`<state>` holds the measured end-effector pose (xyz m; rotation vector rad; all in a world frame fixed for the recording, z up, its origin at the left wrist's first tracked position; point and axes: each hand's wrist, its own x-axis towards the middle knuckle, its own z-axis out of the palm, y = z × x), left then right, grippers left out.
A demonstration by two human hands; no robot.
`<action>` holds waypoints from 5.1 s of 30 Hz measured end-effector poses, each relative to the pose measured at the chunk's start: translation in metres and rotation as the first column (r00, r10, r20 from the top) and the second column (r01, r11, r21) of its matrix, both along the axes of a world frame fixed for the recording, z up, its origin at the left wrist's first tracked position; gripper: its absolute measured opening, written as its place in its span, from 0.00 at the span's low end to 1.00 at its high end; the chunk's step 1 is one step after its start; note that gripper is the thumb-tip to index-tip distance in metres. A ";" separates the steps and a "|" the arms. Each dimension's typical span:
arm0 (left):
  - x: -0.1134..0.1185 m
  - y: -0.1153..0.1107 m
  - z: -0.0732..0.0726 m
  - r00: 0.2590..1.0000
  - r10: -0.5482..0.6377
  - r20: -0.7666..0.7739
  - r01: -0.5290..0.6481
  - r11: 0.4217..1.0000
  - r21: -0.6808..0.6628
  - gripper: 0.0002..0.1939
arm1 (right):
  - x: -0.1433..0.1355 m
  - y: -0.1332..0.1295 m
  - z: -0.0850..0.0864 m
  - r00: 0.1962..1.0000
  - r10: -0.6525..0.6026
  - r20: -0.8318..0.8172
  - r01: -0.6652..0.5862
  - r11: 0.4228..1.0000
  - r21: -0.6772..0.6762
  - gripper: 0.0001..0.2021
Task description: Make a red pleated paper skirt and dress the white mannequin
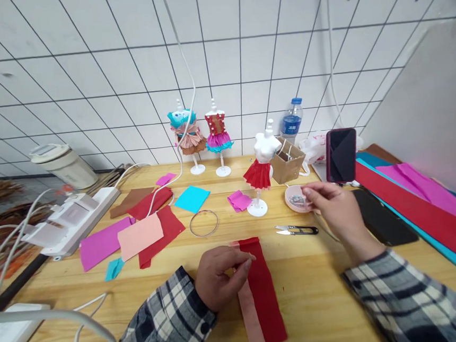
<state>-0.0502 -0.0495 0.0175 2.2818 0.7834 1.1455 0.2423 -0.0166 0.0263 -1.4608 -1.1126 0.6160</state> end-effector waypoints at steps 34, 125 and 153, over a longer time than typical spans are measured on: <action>0.000 0.002 0.000 0.995 -0.080 -0.054 0.087 0.986 0.144 0.07 | -0.102 -0.062 -0.010 0.801 0.568 -0.186 -0.585 0.809 -0.050 0.09; 0.007 -0.013 0.002 0.992 0.012 -0.127 0.014 0.979 0.203 0.09 | -0.094 -0.079 0.002 0.767 0.426 0.480 -0.571 0.795 0.205 0.09; 0.030 0.042 -0.010 0.811 0.118 -0.574 -0.200 0.976 -0.082 0.08 | -0.079 -0.033 -0.045 0.783 0.436 0.443 -0.400 0.899 -0.176 0.39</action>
